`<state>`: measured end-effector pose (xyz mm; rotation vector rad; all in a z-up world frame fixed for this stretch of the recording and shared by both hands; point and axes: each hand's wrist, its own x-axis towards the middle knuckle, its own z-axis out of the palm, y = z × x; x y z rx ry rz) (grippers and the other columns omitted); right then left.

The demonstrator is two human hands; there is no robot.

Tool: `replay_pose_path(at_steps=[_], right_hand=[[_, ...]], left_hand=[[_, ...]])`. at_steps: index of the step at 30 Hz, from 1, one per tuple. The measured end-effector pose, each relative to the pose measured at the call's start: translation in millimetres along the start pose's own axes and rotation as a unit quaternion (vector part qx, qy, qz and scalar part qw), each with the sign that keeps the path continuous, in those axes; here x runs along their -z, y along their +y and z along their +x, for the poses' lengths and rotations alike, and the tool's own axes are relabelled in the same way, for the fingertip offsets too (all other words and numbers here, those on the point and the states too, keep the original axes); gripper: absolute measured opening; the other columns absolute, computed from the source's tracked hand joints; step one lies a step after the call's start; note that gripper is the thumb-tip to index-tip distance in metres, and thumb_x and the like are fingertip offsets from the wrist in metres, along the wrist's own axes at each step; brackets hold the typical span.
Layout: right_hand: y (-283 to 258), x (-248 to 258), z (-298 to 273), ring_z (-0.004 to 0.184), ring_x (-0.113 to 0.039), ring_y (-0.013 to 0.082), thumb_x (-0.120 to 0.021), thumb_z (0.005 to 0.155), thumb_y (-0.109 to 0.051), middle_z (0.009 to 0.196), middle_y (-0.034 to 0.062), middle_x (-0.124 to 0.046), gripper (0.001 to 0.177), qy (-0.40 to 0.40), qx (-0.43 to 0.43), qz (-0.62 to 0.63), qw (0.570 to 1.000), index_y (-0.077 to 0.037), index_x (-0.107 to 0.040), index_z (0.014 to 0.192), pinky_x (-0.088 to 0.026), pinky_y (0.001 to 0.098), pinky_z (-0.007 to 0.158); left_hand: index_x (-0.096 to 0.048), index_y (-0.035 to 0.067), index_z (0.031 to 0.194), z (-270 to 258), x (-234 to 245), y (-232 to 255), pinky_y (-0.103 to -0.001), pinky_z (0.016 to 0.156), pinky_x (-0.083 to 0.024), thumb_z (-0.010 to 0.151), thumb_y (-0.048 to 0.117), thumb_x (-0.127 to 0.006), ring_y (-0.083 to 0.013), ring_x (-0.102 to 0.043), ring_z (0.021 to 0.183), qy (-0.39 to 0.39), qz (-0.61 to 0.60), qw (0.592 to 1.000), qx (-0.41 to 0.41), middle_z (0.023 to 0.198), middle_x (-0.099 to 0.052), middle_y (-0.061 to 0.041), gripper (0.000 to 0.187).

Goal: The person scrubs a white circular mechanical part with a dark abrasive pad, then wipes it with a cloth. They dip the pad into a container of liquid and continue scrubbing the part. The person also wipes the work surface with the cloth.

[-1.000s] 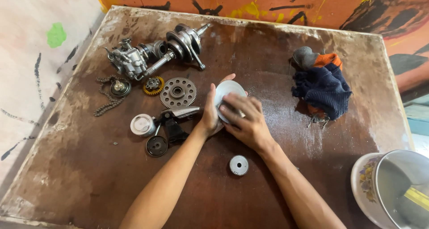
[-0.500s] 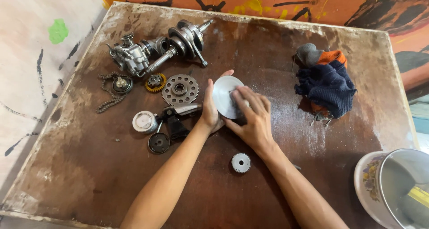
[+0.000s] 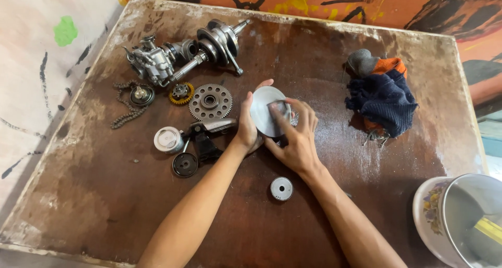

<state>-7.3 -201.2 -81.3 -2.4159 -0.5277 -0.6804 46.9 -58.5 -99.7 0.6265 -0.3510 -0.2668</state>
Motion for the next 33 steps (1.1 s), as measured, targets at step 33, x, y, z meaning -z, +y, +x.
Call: replay_pose_path(at_steps=[33], right_hand=[[16,-11,-5,0.138,-0.036,0.0384,-0.087,0.065,-0.021,0.146,0.0221,-0.042,0.099,-0.009,-0.043,0.028,0.999,0.006,-0.042,0.149,-0.029,0.0492,0.117]], left_hand=[[-0.001,0.023,0.166,-5,8,-5,-0.05,0.108,-0.051,0.099,0.057,-0.051,-0.0313,-0.056,0.125,-0.027,0.219,0.975,-0.023,0.135,-0.051,-0.019,0.091]])
